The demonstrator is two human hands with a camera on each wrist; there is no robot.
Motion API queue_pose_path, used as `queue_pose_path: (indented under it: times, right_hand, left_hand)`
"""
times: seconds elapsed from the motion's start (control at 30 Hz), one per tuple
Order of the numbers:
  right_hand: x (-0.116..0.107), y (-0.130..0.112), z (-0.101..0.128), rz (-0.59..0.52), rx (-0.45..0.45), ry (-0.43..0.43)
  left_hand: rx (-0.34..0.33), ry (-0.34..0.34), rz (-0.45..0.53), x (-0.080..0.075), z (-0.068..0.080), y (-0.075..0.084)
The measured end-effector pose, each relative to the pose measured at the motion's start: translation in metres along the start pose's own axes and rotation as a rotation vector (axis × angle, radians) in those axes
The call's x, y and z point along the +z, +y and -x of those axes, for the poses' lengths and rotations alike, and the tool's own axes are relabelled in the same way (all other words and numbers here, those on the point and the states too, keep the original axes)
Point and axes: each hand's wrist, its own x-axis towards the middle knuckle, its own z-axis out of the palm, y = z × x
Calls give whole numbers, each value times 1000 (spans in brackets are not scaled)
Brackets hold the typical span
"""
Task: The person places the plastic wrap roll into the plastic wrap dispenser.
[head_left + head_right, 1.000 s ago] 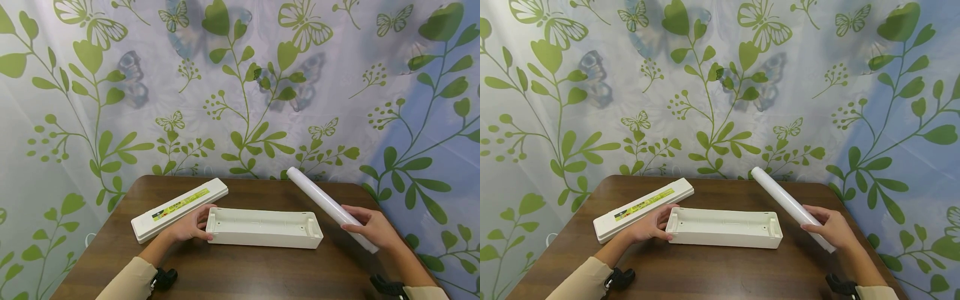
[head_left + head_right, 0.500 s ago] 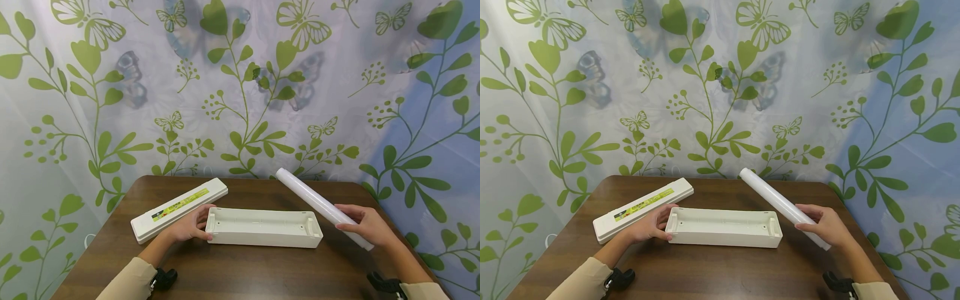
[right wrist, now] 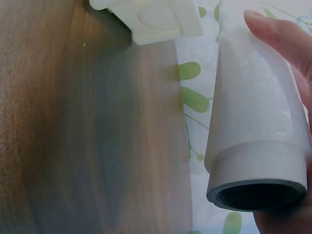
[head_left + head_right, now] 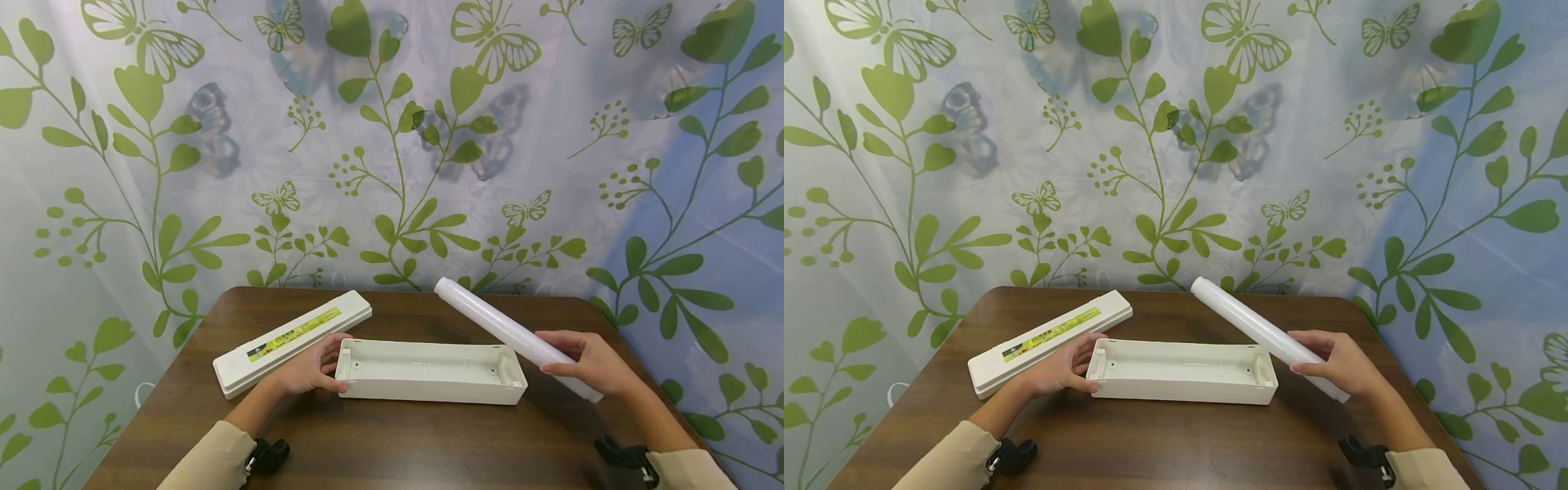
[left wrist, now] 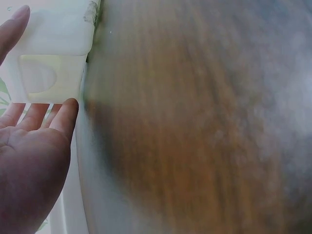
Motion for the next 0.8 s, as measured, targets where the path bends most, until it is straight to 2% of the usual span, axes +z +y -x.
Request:
queue_pose_path:
  times: [0.8]
  right_hand:
    - [16,-11,-30,-158,-119,-167]
  left_hand:
    - [16,-6,-31,-1,-1,-1]
